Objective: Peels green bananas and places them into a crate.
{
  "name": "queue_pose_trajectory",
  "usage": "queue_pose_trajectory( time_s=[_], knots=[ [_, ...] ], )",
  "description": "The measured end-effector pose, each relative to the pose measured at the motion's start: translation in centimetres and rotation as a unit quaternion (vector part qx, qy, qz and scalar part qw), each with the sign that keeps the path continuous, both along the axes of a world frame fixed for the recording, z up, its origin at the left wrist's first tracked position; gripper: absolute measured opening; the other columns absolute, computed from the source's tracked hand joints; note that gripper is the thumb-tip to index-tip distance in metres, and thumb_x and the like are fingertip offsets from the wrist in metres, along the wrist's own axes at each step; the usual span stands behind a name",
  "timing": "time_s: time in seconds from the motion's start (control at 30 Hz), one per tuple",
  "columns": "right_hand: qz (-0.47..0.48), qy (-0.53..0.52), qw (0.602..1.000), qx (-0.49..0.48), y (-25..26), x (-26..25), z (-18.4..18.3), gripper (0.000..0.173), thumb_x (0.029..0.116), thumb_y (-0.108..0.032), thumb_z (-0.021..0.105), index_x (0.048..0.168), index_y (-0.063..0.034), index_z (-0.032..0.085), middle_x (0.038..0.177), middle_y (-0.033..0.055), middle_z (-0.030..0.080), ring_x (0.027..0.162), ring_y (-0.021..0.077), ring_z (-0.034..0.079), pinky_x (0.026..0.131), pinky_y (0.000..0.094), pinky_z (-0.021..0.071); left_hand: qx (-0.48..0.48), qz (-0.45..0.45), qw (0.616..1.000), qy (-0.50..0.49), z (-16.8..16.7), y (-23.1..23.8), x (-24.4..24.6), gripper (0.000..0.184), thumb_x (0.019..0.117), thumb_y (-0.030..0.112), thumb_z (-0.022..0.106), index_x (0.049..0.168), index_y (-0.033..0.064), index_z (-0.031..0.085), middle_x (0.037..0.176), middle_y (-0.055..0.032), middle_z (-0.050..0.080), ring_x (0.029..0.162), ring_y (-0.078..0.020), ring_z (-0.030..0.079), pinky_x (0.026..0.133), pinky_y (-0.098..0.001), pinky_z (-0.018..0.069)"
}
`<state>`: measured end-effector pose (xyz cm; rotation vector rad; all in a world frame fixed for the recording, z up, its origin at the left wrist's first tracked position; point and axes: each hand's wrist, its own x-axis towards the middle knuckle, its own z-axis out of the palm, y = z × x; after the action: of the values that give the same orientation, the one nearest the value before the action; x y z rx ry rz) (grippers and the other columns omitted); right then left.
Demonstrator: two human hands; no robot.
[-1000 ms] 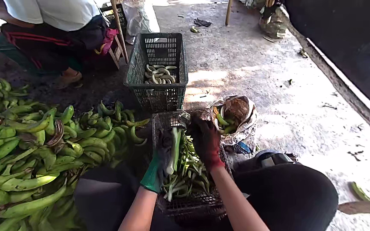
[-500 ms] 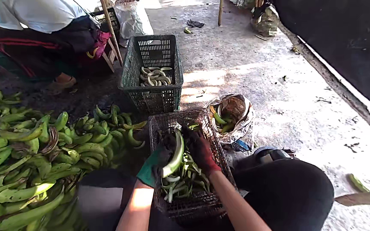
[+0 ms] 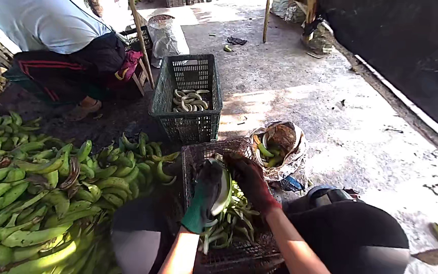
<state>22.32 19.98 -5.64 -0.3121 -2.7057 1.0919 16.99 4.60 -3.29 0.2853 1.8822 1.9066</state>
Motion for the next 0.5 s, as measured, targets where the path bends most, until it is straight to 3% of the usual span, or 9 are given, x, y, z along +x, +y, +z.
queue_pose_trajectory(
  time_s=[0.07, 0.1, 0.17, 0.23, 0.3, 0.37, 0.4, 0.43, 0.5],
  knots=[
    [0.082, -0.072, 0.993, -0.035, 2.6, -1.4, 0.3, 0.038, 0.1061, -0.026, 0.047, 0.141, -0.0243, 0.063, 0.137, 0.0063, 0.065, 0.128, 0.0238, 0.059, 0.111, 0.0536, 0.0422, -0.008, -0.141, 0.99, 0.001, 0.3, -1.0, 0.2, 0.032, 0.1054, 0.02, 0.045, 0.129, 0.0003, 0.055, 0.094, 0.0021, 0.061, 0.082, 0.0003, 0.058, 0.078, -0.0204, 0.0515],
    [0.08, -0.086, 0.992, -0.037, 3.0, -1.6, 0.0, 0.039, 0.1064, -0.028, 0.048, 0.142, -0.0242, 0.062, 0.137, 0.0061, 0.065, 0.127, 0.0229, 0.06, 0.111, 0.0516, 0.0439, 0.012, -0.124, 0.992, -0.011, 0.0, -1.3, 0.4, 0.03, 0.1049, 0.017, 0.046, 0.127, -0.0003, 0.055, 0.092, 0.0024, 0.062, 0.081, 0.0004, 0.06, 0.076, -0.0201, 0.0532],
    [0.002, -0.065, 0.998, 0.003, 2.0, -0.9, -0.4, 0.039, 0.1029, -0.026, 0.053, 0.141, -0.027, 0.063, 0.132, 0.0108, 0.067, 0.121, 0.0313, 0.063, 0.104, 0.0568, 0.0471, 0.038, 0.01, 0.998, -0.045, -0.6, -1.4, -0.3, 0.031, 0.1069, 0.015, 0.044, 0.132, -0.002, 0.052, 0.099, -0.0033, 0.064, 0.085, -0.0037, 0.062, 0.078, -0.0239, 0.0554],
    [-0.047, 0.02, 0.998, 0.035, -1.1, 1.6, -1.2, 0.041, 0.0954, -0.024, 0.061, 0.135, -0.025, 0.069, 0.129, 0.0165, 0.068, 0.121, 0.0417, 0.061, 0.104, 0.066, 0.0432, 0.051, 0.152, 0.982, -0.102, -0.9, -1.1, -1.3, 0.033, 0.1092, 0.016, 0.042, 0.135, -0.0019, 0.05, 0.105, -0.0091, 0.062, 0.088, -0.0088, 0.061, 0.079, -0.0285, 0.0536],
    [-0.063, 0.124, 0.987, 0.086, -3.7, 3.4, -2.5, 0.04, 0.0856, -0.026, 0.067, 0.125, -0.0273, 0.075, 0.115, 0.0153, 0.072, 0.109, 0.0426, 0.065, 0.095, 0.0689, 0.0465, 0.078, 0.211, 0.966, -0.13, -1.6, -0.8, -1.8, 0.027, 0.1092, 0.015, 0.04, 0.127, -0.0008, 0.052, 0.092, -0.0054, 0.061, 0.076, -0.0079, 0.061, 0.069, -0.0269, 0.0543],
    [-0.055, 0.113, 0.988, 0.092, -3.4, 3.1, -1.7, 0.04, 0.0859, -0.021, 0.068, 0.125, -0.0264, 0.075, 0.114, 0.0179, 0.072, 0.108, 0.0453, 0.065, 0.094, 0.0711, 0.0457, 0.07, 0.136, 0.981, -0.117, -1.9, -1.3, -1.0, 0.03, 0.107, 0.008, 0.04, 0.133, -0.0034, 0.05, 0.103, -0.0075, 0.064, 0.085, -0.0071, 0.064, 0.077, -0.025, 0.0552],
    [-0.041, 0.057, 0.994, 0.079, -2.6, 2.5, -0.4, 0.04, 0.0899, -0.018, 0.067, 0.128, -0.0259, 0.073, 0.119, 0.0196, 0.07, 0.113, 0.0464, 0.064, 0.097, 0.0711, 0.044, 0.044, 0.075, 0.991, -0.103, -1.6, -1.7, -0.3, 0.035, 0.1066, 0.007, 0.042, 0.139, -0.0051, 0.048, 0.116, -0.01, 0.064, 0.097, -0.0065, 0.062, 0.087, -0.0241, 0.0525],
    [-0.017, -0.011, 0.997, 0.069, -1.4, 1.7, 0.9, 0.04, 0.0946, -0.019, 0.064, 0.133, -0.0288, 0.07, 0.125, 0.0173, 0.069, 0.117, 0.0432, 0.063, 0.1, 0.0683, 0.0435, 0.017, 0.023, 0.996, -0.087, -1.1, -2.1, 0.1, 0.035, 0.1061, 0.008, 0.045, 0.139, -0.0049, 0.049, 0.117, -0.0086, 0.064, 0.099, -0.004, 0.061, 0.089, -0.0221, 0.0512],
    [0.04, -0.113, 0.991, 0.057, 0.6, -0.1, 2.1, 0.04, 0.0996, -0.024, 0.058, 0.138, -0.0329, 0.065, 0.129, 0.0121, 0.068, 0.118, 0.036, 0.063, 0.101, 0.0625, 0.0455, -0.016, -0.074, 0.996, -0.051, -0.6, -2.8, -0.1, 0.027, 0.1048, 0.011, 0.047, 0.127, -0.0014, 0.056, 0.098, 0.0007, 0.062, 0.086, 0.0013, 0.058, 0.079, -0.018, 0.0507]
  ],
)
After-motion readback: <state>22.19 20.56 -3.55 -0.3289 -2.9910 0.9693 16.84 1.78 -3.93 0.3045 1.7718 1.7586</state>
